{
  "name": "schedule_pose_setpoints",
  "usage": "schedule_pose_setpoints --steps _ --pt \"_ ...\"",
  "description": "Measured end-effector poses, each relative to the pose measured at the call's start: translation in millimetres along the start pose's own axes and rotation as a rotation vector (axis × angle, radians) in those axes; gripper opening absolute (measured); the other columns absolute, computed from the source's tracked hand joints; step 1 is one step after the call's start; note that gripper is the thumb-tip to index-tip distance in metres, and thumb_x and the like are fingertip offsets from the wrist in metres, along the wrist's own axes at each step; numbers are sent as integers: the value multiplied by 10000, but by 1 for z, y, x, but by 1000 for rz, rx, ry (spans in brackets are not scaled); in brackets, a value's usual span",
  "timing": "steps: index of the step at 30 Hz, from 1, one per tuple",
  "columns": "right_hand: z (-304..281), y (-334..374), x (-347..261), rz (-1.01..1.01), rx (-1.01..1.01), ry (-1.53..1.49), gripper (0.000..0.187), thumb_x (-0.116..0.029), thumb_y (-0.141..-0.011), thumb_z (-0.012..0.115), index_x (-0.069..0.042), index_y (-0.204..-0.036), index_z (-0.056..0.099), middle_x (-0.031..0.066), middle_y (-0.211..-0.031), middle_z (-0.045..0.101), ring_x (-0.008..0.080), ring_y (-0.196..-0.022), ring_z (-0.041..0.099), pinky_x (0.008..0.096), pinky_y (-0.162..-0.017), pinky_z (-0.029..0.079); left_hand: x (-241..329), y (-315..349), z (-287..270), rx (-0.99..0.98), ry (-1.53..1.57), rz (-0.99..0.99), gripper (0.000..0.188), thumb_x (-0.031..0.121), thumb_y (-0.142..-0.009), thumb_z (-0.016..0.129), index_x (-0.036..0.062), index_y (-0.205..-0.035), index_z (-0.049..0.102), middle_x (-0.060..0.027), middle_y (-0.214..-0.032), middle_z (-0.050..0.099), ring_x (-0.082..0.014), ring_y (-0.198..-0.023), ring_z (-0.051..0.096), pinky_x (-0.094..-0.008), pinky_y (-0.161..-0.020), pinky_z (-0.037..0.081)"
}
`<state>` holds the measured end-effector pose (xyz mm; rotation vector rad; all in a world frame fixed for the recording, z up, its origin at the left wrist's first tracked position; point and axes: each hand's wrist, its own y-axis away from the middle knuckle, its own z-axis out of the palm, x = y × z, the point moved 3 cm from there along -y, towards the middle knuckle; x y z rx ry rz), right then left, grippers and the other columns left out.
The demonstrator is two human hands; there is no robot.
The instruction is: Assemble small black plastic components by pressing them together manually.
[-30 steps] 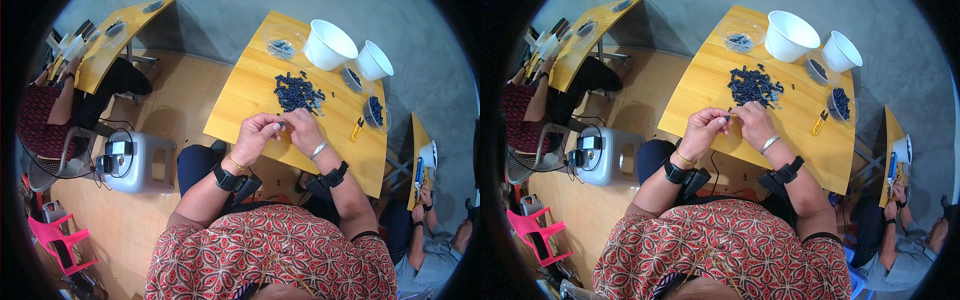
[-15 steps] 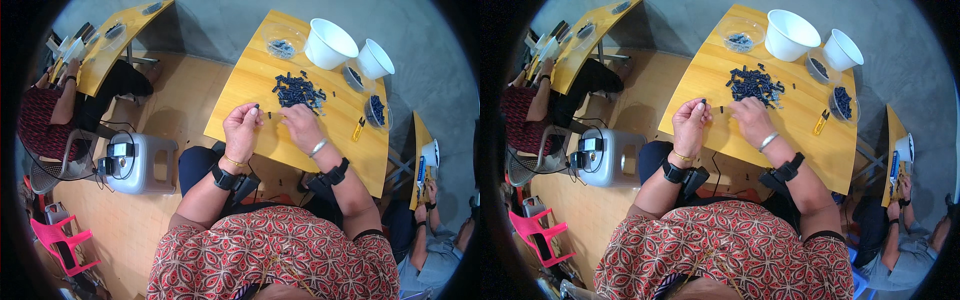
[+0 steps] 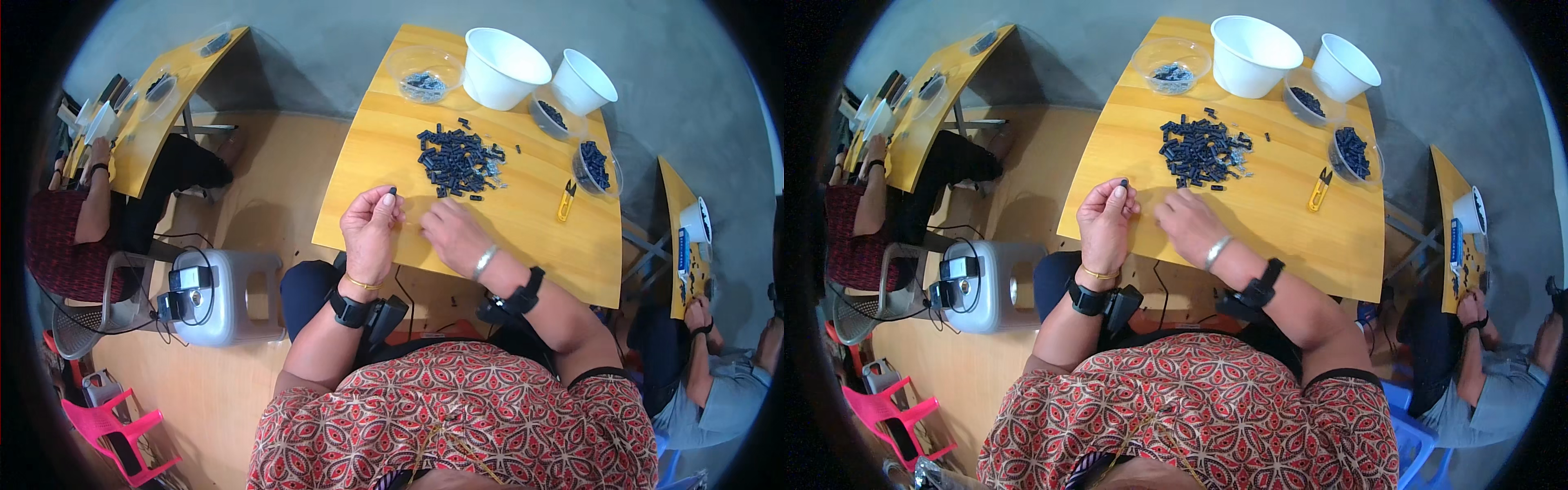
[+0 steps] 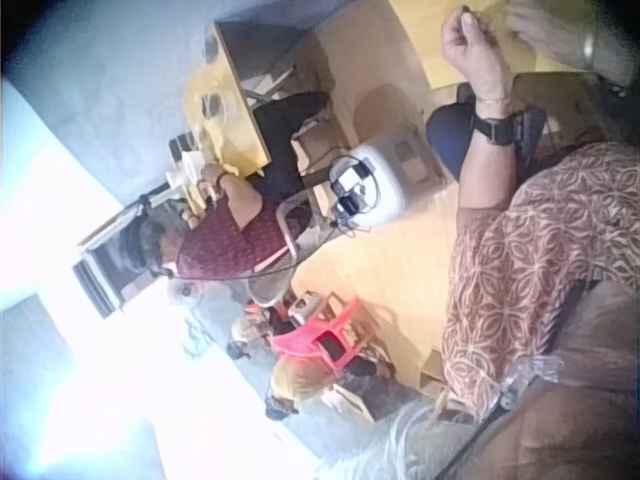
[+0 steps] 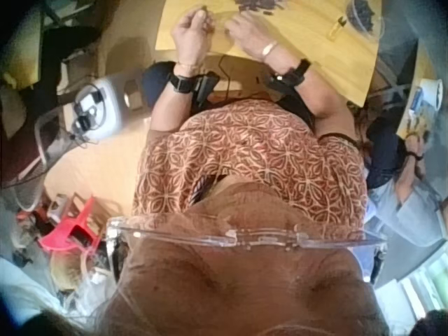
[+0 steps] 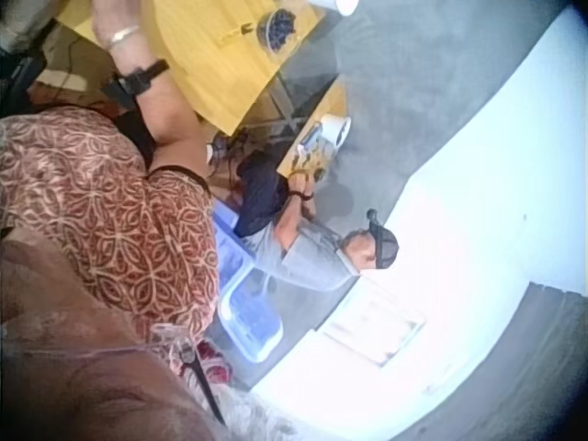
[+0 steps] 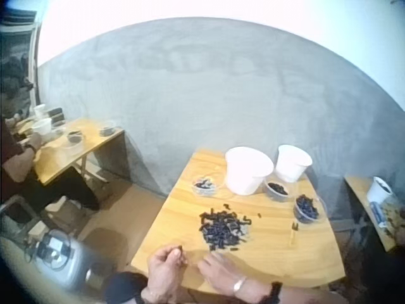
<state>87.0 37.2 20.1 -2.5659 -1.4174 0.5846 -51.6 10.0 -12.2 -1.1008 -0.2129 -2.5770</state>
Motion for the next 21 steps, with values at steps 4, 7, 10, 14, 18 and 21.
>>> schedule_pose_setpoints --steps 4,7,10,14,18,21 --pt "-26 40 29 98 71 100 51 -91 -755 562 -60 -741 523 87 -779 508 268 -815 501 375 -755 420 -3 4 8 -69 -87 -18 118 46 -875 552 -4 -970 600 -59 -813 607 -111 -685 544 -245 -654 473" --pt "-43 56 64 172 142 142 82 -73 -735 588 -38 -751 516 129 -758 523 323 -762 497 401 -702 407 -8 7 15 -99 -106 -54 125 35 -871 555 -14 -975 602 -63 -814 615 -102 -676 540 -234 -649 467" --pt "-50 64 99 346 175 169 55 -65 -750 580 -39 -784 546 130 -759 539 322 -765 512 392 -698 416 -13 8 21 -132 -142 -84 128 30 -870 555 -16 -978 604 -65 -812 617 -102 -683 543 -233 -651 466" --pt "-62 58 114 452 221 85 55 -71 -762 578 -38 -803 562 125 -796 560 327 -819 515 400 -743 424 -17 11 24 -182 -175 -120 126 31 -870 554 -13 -977 605 -65 -802 611 -113 -697 545 -241 -662 465" --pt "-59 47 120 385 225 47 57 -53 -757 590 -43 -806 561 117 -798 563 317 -817 518 397 -744 426 -18 11 23 -210 -161 -132 124 24 -870 552 -17 -974 604 -68 -798 609 -118 -688 539 -239 -659 460" --pt "-52 45 125 377 185 35 65 -44 -751 598 -46 -805 561 111 -794 563 310 -811 519 393 -744 427 -17 11 24 -225 -185 -140 123 17 -870 548 -19 -972 605 -67 -796 607 -121 -683 535 -239 -657 458"
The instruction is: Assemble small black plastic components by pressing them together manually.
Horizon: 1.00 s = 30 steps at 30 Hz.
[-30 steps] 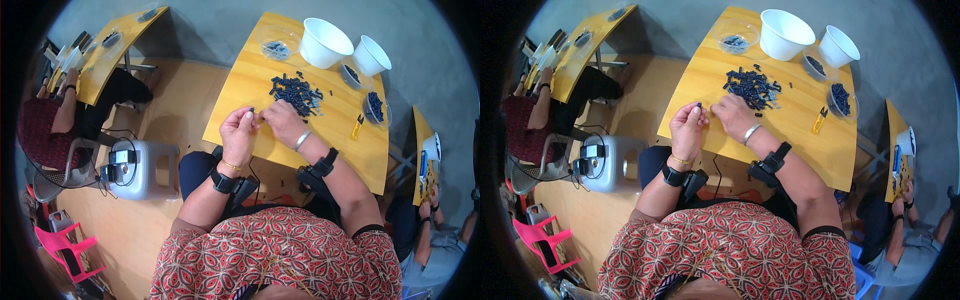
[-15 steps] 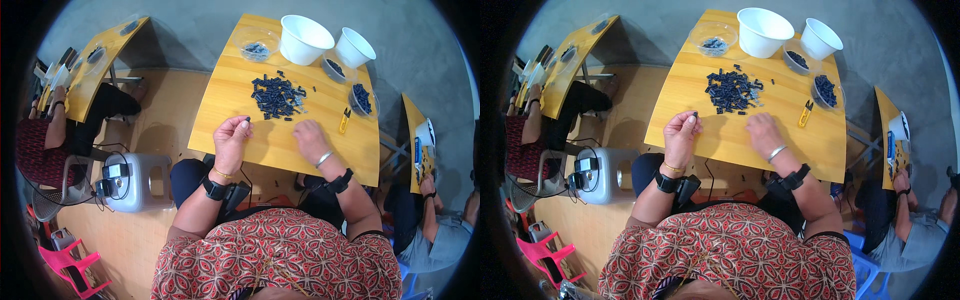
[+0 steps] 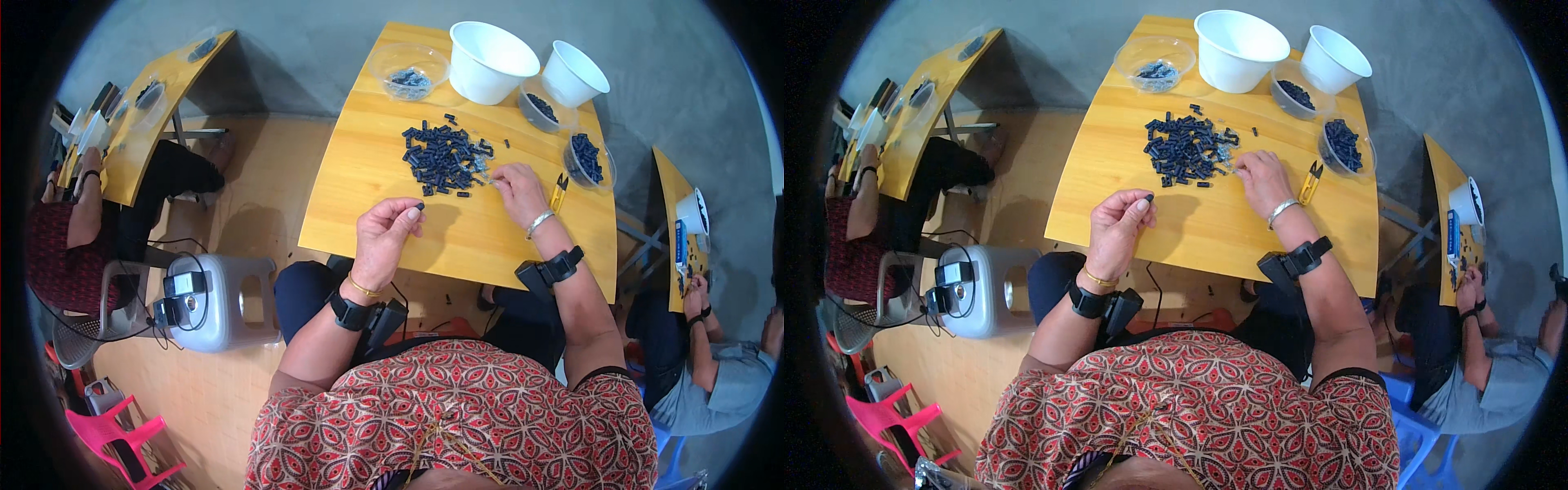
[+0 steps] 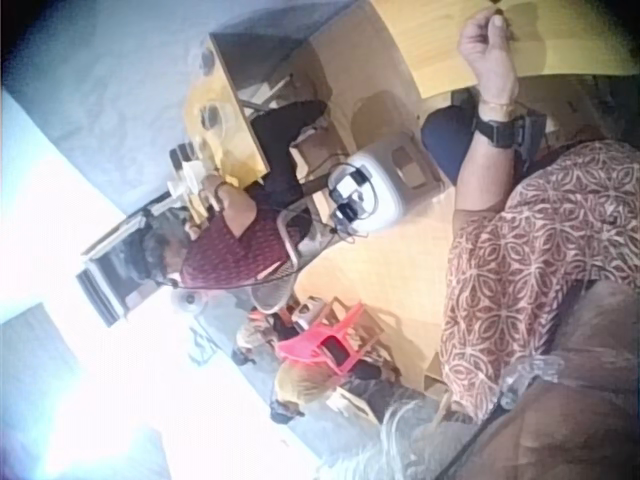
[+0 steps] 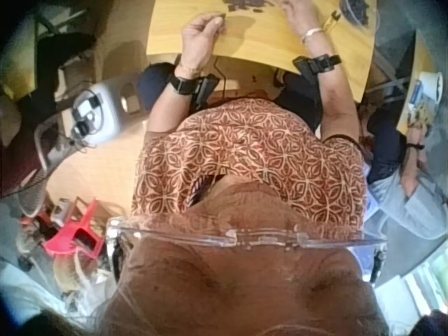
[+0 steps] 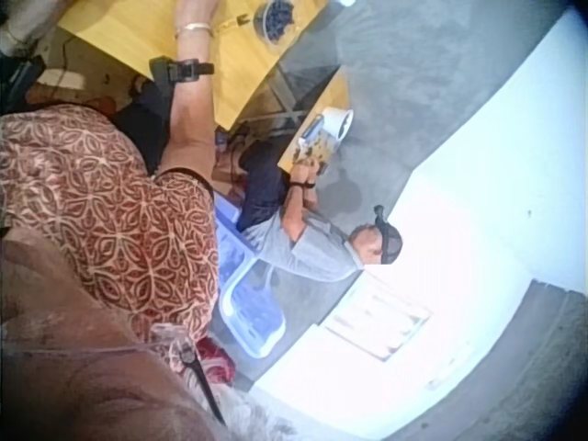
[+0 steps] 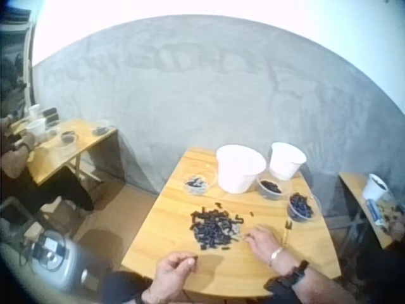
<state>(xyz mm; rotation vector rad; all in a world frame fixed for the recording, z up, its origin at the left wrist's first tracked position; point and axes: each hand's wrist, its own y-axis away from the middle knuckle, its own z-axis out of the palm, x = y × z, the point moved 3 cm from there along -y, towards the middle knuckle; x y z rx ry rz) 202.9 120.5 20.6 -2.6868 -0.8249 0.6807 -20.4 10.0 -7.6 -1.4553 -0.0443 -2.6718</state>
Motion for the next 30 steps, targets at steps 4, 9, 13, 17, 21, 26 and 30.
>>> schedule_pose_setpoints --steps 4,9,13,17,21,26,30 --pt "2 -1 -3 -5 -50 36 61 -43 -752 598 -44 -801 561 108 -790 564 309 -808 516 389 -736 424 0 0 0 1 -7 -4 129 18 -872 543 -22 -979 603 -68 -798 608 -118 -689 539 -232 -654 459" --pt "-16 2 -13 -16 86 25 67 -54 -752 600 -33 -799 558 112 -794 557 313 -785 514 389 -723 419 -1 0 1 -26 -108 49 130 27 -883 531 -23 -984 597 -76 -817 617 -115 -706 553 -226 -627 460" --pt "-12 12 -17 -73 109 72 87 -47 -749 594 -20 -818 550 117 -798 548 314 -771 517 387 -718 419 -9 6 9 -95 39 -116 124 47 -899 510 -23 -980 572 -103 -906 622 -151 -779 593 -284 -699 517" --pt "-4 32 9 145 145 -267 93 -36 -746 586 -22 -829 546 121 -806 542 310 -800 517 381 -723 421 -17 5 14 -103 137 -236 132 64 -912 488 -28 -988 544 -129 -1031 595 -189 -889 602 -348 -827 523" --pt "-1 34 7 -3 79 -85 95 -21 -745 575 -27 -835 545 125 -811 537 305 -789 522 372 -711 428 -17 6 12 -86 129 -207 139 67 -915 485 -34 -992 541 -134 -1074 576 -187 -931 588 -345 -851 508" --pt "-3 32 2 -64 143 28 88 -5 -750 564 -30 -833 544 127 -805 538 301 -757 530 368 -697 430 -16 6 13 -77 107 -210 137 68 -916 485 -29 -993 545 -126 -1045 585 -180 -928 586 -342 -855 501" --pt "-6 23 -5 25 150 -50 84 -4 -751 559 -47 -823 550 123 -804 531 314 -822 517 380 -733 428 -15 5 9 -143 96 -191 133 63 -915 486 -22 -992 552 -98 -942 597 -158 -844 586 -333 -815 514"
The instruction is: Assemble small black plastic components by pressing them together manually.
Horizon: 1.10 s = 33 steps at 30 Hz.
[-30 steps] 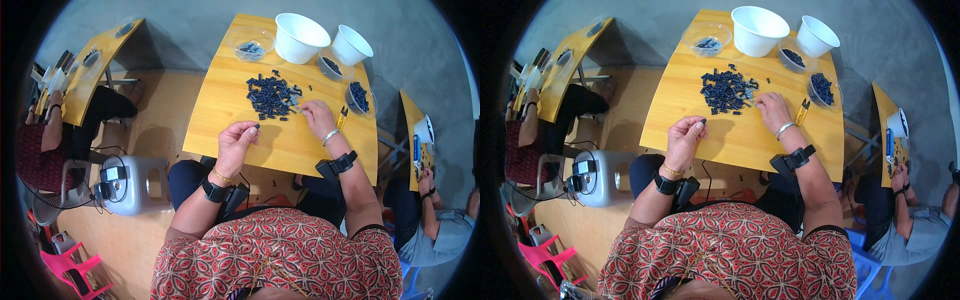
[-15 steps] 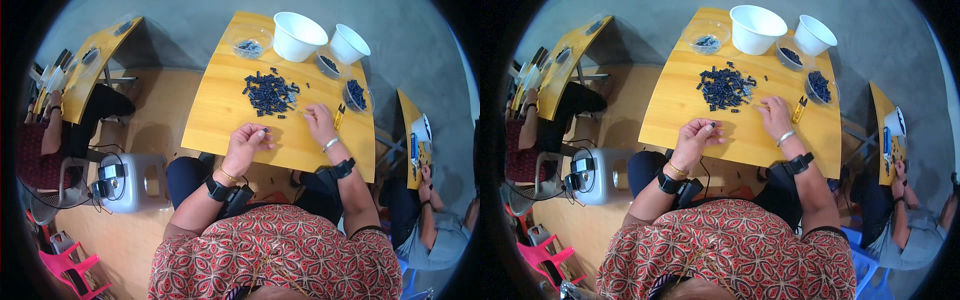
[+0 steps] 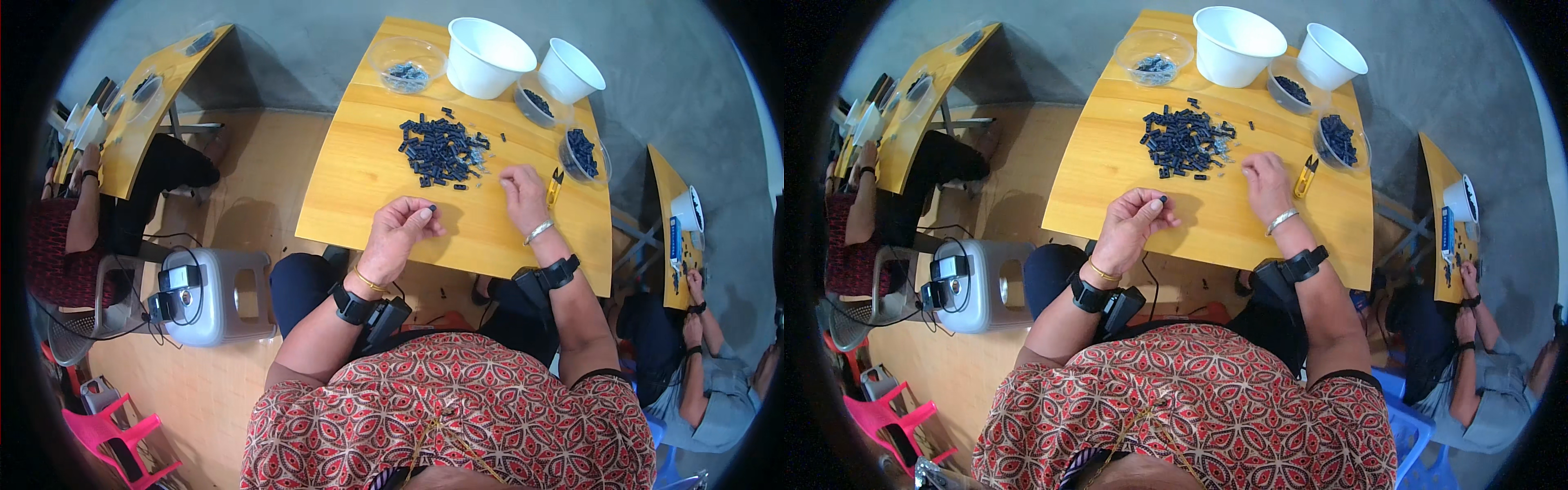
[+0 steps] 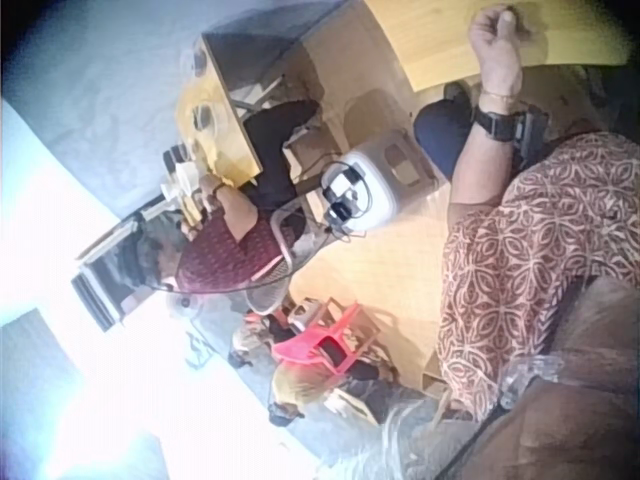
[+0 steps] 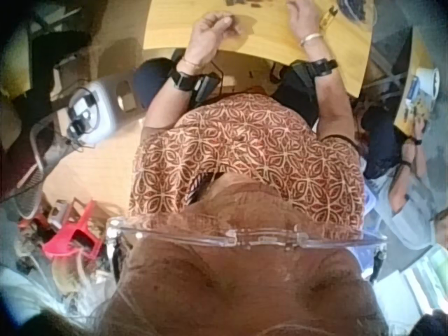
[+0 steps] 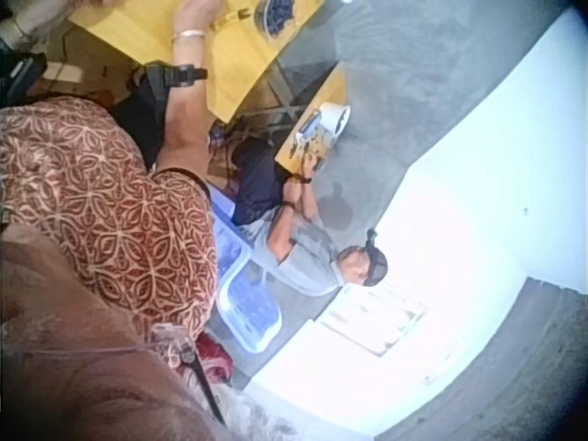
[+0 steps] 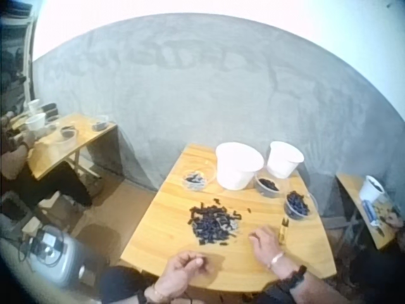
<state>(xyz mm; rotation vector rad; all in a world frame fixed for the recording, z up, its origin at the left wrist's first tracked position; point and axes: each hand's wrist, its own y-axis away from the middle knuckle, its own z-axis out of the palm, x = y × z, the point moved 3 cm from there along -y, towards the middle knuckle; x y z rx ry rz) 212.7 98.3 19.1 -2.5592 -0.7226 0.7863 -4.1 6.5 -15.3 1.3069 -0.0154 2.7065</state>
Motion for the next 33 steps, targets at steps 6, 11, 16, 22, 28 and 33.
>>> schedule_pose_setpoints --steps 6,11,16,22,28,33 --pt "13 -9 -18 -160 -125 -86 91 13 -755 568 -23 -835 548 114 -774 538 292 -739 550 349 -648 449 1 1 0 -32 10 -3 116 42 -900 508 -13 -980 572 -55 -841 581 -109 -690 551 -313 -718 540" --pt "18 -8 -17 -91 -183 -66 69 23 -744 547 -25 -791 534 127 -798 565 324 -805 551 365 -679 460 2 1 0 -43 46 2 122 25 -890 518 -7 -991 579 -45 -856 586 -104 -688 547 -307 -709 539" --pt "5 -5 -39 196 -251 -365 56 34 -821 531 -12 -853 529 40 -823 559 86 -729 531 209 -670 424 5 1 3 -111 174 35 136 27 -889 520 4 -1008 581 -44 -863 587 -112 -711 542 -313 -728 528" --pt "0 -3 -88 70 -236 -653 55 -5 -813 583 -17 -854 549 22 -734 555 85 -647 512 223 -589 433 9 3 6 -153 242 52 143 36 -889 525 8 -1017 582 -35 -841 574 -116 -725 543 -316 -741 525" --pt "1 -3 -101 34 -210 -626 86 21 -799 588 -22 -867 558 35 -756 548 103 -662 529 231 -594 436 11 3 3 -94 141 62 145 25 -878 538 1 -1011 591 -44 -837 582 -116 -739 559 -310 -742 530" --pt "1 -4 -106 4 -169 -614 87 28 -797 582 -21 -866 563 50 -772 554 128 -679 550 240 -607 449 12 3 4 -62 101 81 149 9 -867 551 -5 -1008 595 -52 -849 594 -121 -743 570 -301 -736 534"
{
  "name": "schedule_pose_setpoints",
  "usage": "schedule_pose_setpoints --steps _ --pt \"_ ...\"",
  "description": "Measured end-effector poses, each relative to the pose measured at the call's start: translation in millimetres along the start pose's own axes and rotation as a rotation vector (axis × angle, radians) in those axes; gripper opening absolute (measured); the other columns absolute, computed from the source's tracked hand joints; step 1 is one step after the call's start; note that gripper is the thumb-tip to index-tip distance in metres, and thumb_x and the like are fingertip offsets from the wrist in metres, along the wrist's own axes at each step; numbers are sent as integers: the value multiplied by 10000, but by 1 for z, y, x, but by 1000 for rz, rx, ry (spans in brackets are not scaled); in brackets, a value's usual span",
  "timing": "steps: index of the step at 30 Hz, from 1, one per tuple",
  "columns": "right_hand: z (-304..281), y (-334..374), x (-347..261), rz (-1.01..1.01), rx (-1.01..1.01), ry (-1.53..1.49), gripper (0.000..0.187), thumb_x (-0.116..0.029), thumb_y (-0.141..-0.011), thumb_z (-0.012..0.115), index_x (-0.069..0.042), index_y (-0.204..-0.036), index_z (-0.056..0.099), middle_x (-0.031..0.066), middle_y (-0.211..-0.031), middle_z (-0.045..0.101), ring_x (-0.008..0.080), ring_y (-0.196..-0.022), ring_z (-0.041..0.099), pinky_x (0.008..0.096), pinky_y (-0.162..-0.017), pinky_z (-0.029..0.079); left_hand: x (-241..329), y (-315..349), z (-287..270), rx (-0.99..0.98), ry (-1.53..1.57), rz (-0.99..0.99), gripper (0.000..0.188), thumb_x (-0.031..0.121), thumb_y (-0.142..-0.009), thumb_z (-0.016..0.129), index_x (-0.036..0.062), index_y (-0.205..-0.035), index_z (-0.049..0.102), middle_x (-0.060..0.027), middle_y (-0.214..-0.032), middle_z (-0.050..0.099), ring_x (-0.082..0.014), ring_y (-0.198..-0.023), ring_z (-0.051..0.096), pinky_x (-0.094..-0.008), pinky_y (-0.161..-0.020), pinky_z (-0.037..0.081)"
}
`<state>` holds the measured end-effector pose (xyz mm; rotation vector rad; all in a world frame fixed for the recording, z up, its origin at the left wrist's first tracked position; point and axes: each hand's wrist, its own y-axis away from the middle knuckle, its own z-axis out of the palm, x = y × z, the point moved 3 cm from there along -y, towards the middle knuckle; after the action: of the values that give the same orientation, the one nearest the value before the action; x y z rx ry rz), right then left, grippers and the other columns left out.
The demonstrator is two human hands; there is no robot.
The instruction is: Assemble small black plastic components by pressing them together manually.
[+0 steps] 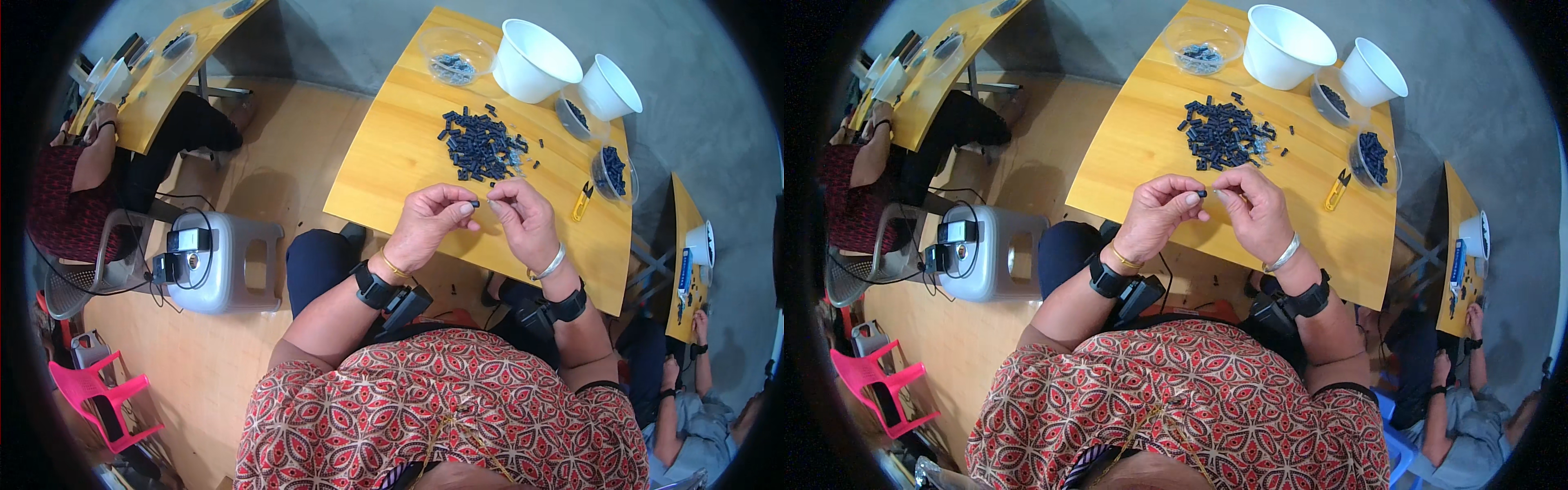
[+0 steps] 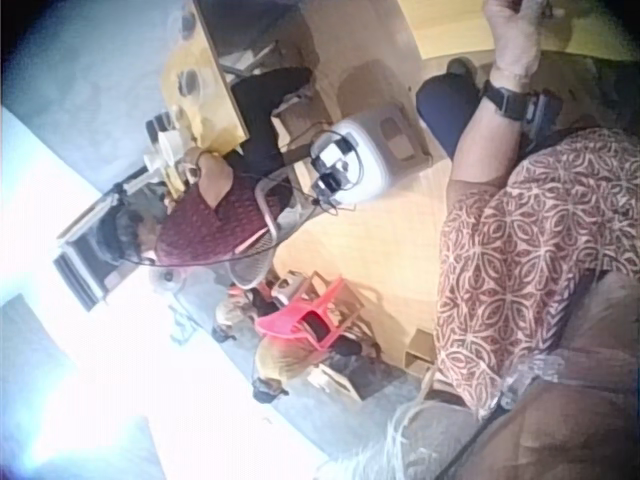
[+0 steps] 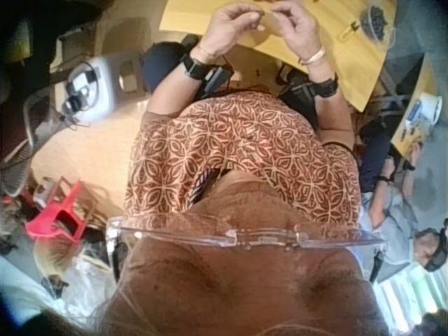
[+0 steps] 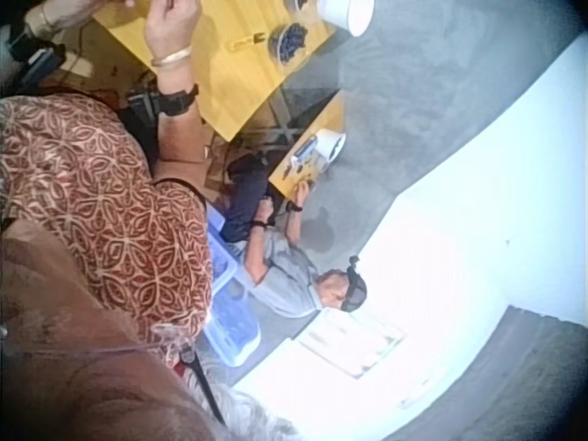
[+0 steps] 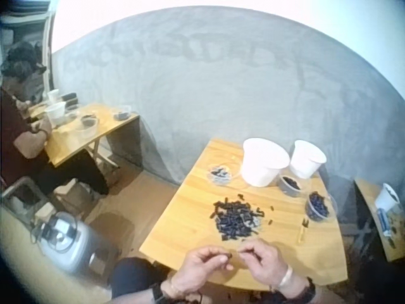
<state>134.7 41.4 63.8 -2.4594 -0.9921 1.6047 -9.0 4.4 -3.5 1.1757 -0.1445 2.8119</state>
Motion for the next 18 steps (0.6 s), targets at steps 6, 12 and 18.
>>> schedule_pose_setpoints --steps 6,12,18 --pt "4 1 -1 -13 38 4 110 53 -781 576 -17 -865 570 71 -781 564 160 -686 565 252 -624 460 -1 0 0 22 -23 -5 156 13 -863 559 -9 -1014 593 -68 -899 610 -139 -758 596 -278 -726 524" --pt "10 1 0 -48 12 37 117 63 -775 569 -10 -867 572 86 -777 570 181 -685 573 259 -624 462 2 -1 1 19 -131 68 166 17 -850 583 -14 -1012 598 -68 -898 620 -130 -754 601 -246 -717 502" --pt "19 11 9 20 48 -5 108 61 -783 571 -8 -866 575 79 -771 579 166 -678 577 256 -608 464 2 0 2 19 -136 98 174 10 -847 585 -14 -1019 598 -65 -886 622 -128 -773 605 -246 -729 504"
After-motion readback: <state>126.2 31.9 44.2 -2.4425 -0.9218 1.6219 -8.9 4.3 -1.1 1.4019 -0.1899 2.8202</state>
